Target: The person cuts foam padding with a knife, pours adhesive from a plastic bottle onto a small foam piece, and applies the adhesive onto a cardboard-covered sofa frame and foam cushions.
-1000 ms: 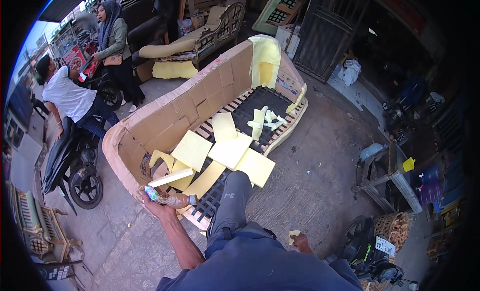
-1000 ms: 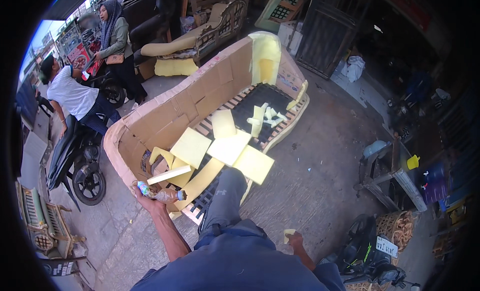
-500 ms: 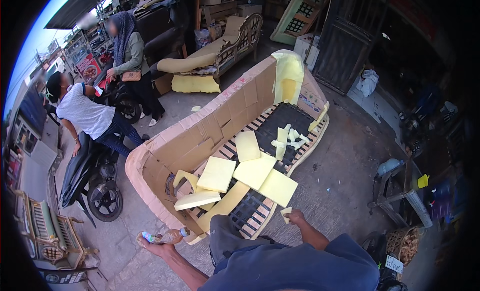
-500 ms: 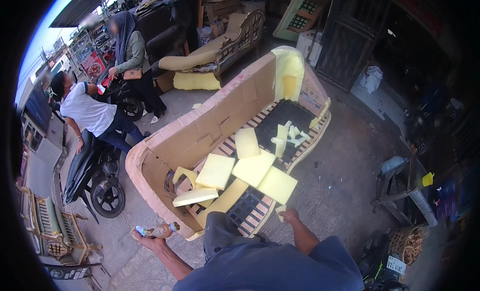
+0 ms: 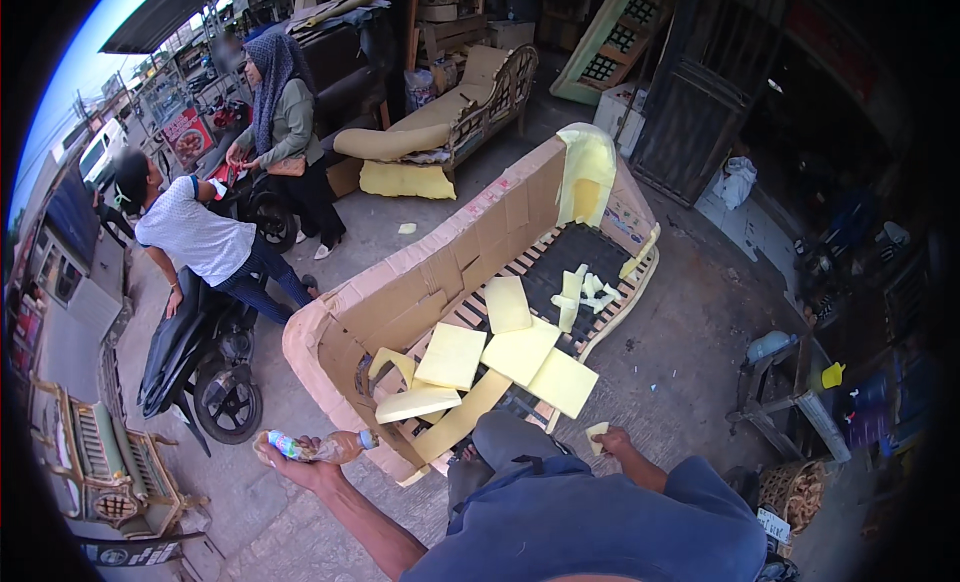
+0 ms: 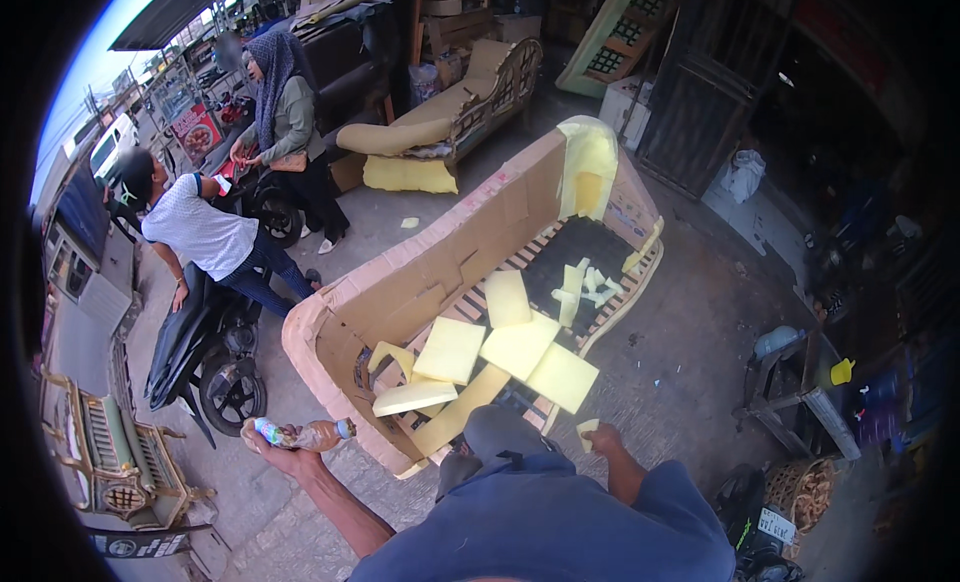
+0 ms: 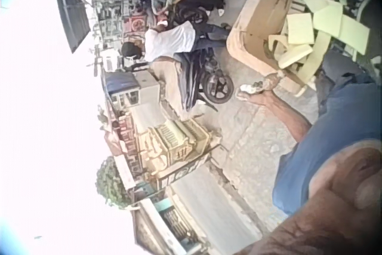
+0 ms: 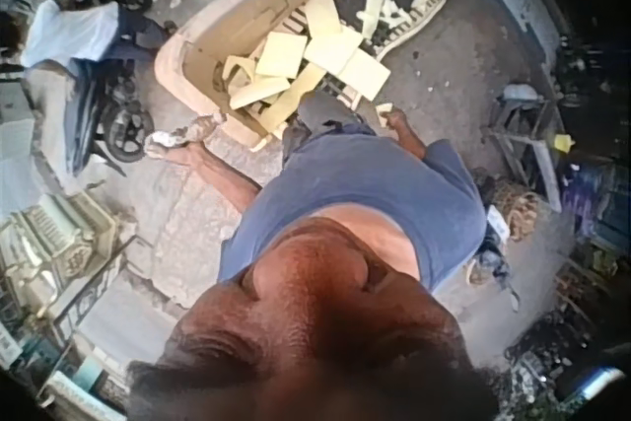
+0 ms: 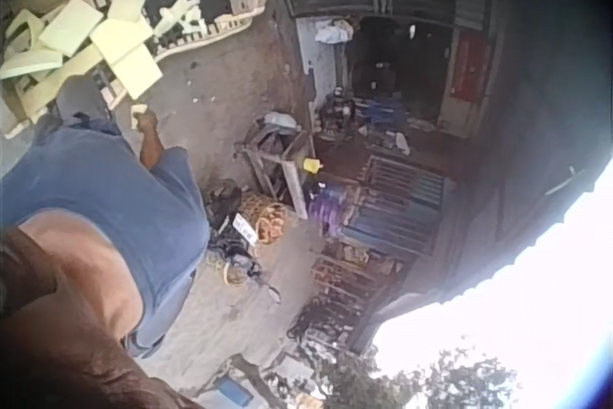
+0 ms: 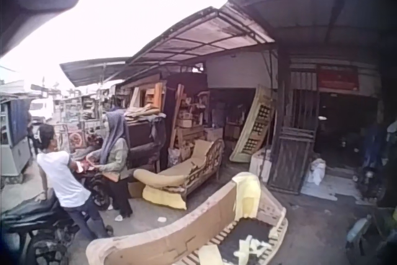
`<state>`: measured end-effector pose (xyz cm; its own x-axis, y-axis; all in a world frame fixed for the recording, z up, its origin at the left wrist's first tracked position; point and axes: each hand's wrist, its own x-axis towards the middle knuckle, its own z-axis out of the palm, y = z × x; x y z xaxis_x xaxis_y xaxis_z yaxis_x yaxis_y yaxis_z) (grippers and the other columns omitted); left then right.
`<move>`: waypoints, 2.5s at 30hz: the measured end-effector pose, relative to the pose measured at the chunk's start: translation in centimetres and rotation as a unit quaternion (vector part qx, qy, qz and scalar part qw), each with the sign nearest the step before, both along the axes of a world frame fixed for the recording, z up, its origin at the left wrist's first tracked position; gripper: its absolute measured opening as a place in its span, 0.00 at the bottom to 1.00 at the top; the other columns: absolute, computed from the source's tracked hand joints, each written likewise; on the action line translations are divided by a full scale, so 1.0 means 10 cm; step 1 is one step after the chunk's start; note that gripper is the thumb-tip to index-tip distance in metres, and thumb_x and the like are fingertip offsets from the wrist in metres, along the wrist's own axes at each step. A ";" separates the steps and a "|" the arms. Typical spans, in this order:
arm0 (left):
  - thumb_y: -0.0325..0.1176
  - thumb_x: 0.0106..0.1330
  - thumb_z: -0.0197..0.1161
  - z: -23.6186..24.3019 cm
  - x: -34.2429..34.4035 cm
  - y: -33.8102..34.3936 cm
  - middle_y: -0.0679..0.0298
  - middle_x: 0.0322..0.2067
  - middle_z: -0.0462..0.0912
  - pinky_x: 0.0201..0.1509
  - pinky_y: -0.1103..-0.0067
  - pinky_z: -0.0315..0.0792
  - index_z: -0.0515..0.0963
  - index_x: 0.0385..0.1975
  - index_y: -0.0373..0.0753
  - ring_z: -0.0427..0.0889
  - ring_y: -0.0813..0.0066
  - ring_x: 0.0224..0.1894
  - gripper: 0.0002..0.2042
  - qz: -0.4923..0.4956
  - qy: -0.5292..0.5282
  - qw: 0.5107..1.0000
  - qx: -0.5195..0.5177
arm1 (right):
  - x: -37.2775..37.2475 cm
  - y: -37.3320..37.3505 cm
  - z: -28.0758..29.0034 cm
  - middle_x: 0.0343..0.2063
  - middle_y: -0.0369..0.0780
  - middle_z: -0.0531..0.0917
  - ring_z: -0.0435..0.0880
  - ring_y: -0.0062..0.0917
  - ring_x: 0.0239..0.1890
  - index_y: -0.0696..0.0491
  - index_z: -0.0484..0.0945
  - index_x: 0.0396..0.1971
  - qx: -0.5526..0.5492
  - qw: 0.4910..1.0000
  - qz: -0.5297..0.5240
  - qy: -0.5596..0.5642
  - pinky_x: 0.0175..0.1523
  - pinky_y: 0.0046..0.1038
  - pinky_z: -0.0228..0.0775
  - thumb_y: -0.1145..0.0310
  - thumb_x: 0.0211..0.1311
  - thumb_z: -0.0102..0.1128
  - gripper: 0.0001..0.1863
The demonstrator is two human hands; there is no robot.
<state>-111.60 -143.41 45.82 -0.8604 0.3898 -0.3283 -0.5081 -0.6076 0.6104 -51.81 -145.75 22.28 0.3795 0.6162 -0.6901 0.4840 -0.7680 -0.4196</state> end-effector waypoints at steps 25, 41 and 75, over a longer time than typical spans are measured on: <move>0.55 0.67 0.60 -0.38 -0.39 -1.32 0.73 0.34 0.74 0.24 0.82 0.67 0.74 0.45 0.50 0.74 0.81 0.28 0.17 0.190 -0.081 0.973 -0.104 | -0.55 1.92 0.39 0.32 0.40 0.86 0.84 0.28 0.28 0.54 0.82 0.44 0.202 0.974 0.098 0.015 0.26 0.30 0.75 0.67 0.56 0.70 0.16; 0.55 0.69 0.57 -0.27 -0.10 -0.20 0.70 0.20 0.71 0.20 0.79 0.62 0.73 0.40 0.50 0.68 0.76 0.15 0.15 0.112 -0.081 0.989 -0.057 | -0.15 1.41 -0.04 0.28 0.45 0.84 0.84 0.31 0.23 0.59 0.80 0.40 -0.045 0.993 0.107 0.007 0.20 0.33 0.71 0.67 0.55 0.71 0.16; 0.55 0.76 0.45 -4.99 0.59 0.21 0.66 0.09 0.64 0.12 0.82 0.59 0.72 0.45 0.38 0.61 0.80 0.09 0.23 0.278 0.064 0.956 -0.071 | -5.11 4.94 -6.14 0.44 0.46 0.85 0.86 0.36 0.44 0.53 0.80 0.54 0.112 0.796 0.568 0.178 0.50 0.31 0.78 0.53 0.50 0.73 0.32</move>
<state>-105.65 -141.35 -4.08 -0.9580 -0.1806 -0.2226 -0.0465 -0.6682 0.7425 -102.95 -96.36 -39.09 -0.7054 0.5449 -0.4533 0.6320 0.1939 -0.7504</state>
